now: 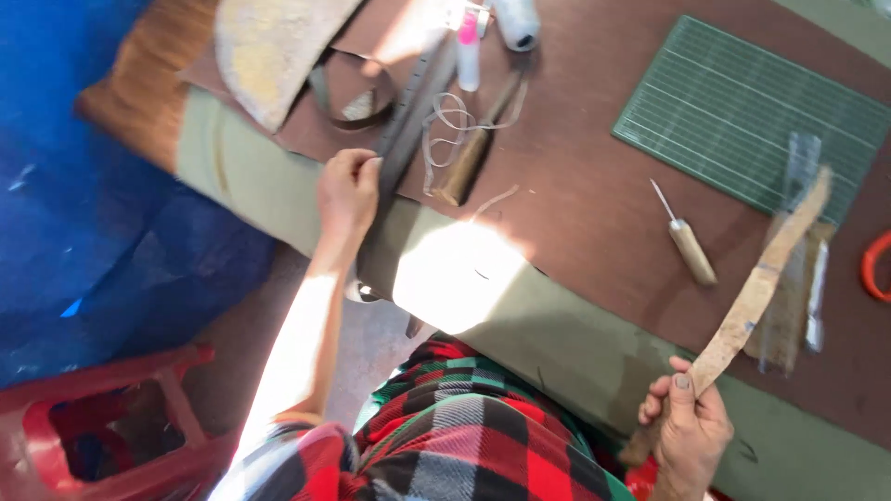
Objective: Measuring and cutting strips of leather using scissors and a ruler on a cutting mat.
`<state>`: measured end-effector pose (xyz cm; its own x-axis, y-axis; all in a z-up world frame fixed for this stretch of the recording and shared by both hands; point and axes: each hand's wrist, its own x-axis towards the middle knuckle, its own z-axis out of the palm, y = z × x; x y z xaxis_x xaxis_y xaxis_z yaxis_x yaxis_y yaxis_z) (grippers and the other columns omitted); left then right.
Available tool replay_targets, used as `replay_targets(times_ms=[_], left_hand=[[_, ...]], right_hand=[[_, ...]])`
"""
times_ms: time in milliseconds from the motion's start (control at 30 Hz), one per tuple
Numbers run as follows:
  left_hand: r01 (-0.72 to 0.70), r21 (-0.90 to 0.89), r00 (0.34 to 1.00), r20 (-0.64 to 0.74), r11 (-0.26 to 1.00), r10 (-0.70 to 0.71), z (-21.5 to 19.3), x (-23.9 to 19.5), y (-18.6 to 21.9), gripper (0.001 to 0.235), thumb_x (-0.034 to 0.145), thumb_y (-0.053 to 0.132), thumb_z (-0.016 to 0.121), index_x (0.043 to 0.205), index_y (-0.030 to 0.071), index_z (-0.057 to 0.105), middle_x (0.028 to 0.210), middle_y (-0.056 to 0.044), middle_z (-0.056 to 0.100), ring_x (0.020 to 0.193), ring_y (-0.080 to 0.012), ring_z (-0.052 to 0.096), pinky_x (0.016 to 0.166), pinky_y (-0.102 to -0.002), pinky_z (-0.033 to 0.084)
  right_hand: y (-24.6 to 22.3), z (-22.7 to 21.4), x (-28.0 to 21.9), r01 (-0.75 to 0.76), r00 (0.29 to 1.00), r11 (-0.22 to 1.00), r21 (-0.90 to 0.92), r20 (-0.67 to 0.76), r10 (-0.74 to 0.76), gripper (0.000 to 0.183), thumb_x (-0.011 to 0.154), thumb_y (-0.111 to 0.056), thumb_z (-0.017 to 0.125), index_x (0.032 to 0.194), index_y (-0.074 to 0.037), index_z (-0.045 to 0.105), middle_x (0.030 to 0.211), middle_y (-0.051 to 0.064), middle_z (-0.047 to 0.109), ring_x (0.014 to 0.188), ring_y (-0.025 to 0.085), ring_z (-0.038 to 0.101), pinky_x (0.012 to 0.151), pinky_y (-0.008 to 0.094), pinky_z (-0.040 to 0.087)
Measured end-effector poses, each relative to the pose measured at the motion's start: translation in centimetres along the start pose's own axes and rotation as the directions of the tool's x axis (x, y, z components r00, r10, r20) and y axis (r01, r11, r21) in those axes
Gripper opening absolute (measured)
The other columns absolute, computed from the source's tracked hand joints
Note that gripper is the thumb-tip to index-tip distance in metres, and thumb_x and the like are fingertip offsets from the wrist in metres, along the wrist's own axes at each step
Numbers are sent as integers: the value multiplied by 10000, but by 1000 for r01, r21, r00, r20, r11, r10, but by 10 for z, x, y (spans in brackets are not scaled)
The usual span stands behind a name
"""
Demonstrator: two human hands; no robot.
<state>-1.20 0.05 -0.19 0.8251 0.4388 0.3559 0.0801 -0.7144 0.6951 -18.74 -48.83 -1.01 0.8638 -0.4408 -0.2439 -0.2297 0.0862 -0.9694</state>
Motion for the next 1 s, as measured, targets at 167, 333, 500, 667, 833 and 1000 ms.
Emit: replay_targets(times_ms=[167,333,500,667,833,1000], left_hand=[[120,-40,991,67,992,-117,-11,-12,18,119,971,222,667,994,128,736,914,-6,721,819,-146,655,769,-304,494],[24,51,999,29,998,-25,9,-8,-2,136,934,213,647,1010,151,743,954,-70,716,964,-265,637,866,-385,475],[-131,303,966,-174,944,190,18,21,-14,344,888,63,749,1218,115,667,1149,-134,509,1059,-363,528,817,-498,459],[-38,460,985,-131,887,110,32,57,-43,500,836,137,857,1287,231,665,1327,-166,449,1279,-410,417,818,-637,413],[-114,512,979,-88,851,184,36,70,-61,163,809,205,869,935,264,785,1259,-81,574,1236,-352,438,765,-573,353],[-147,426,981,-50,892,186,-4,83,-29,124,828,259,810,950,270,791,1176,-43,621,1131,-329,534,772,-557,384]], right_hand=[[-6,-21,-10,103,989,995,8,-112,-101,168,1144,-141,549,1256,-39,622,785,64,559,535,128,495,456,264,455],[7,-36,2,5,990,999,-39,-140,-11,157,1195,-202,569,1292,-87,614,815,54,546,574,125,472,473,296,414],[17,-37,19,12,994,995,-96,-110,-23,162,1188,-202,587,1294,-82,615,800,68,542,549,123,469,441,295,399],[21,-42,20,16,992,993,-120,-120,-30,178,1205,-202,582,1310,-60,604,823,97,540,563,159,468,444,335,406],[15,-38,17,1,994,994,-109,-109,-13,177,1189,-159,552,1316,-46,600,797,80,531,544,138,465,431,311,409],[5,-30,12,8,993,988,-155,-119,-27,185,1160,-122,562,1308,-24,615,781,79,543,532,132,468,419,304,426]])
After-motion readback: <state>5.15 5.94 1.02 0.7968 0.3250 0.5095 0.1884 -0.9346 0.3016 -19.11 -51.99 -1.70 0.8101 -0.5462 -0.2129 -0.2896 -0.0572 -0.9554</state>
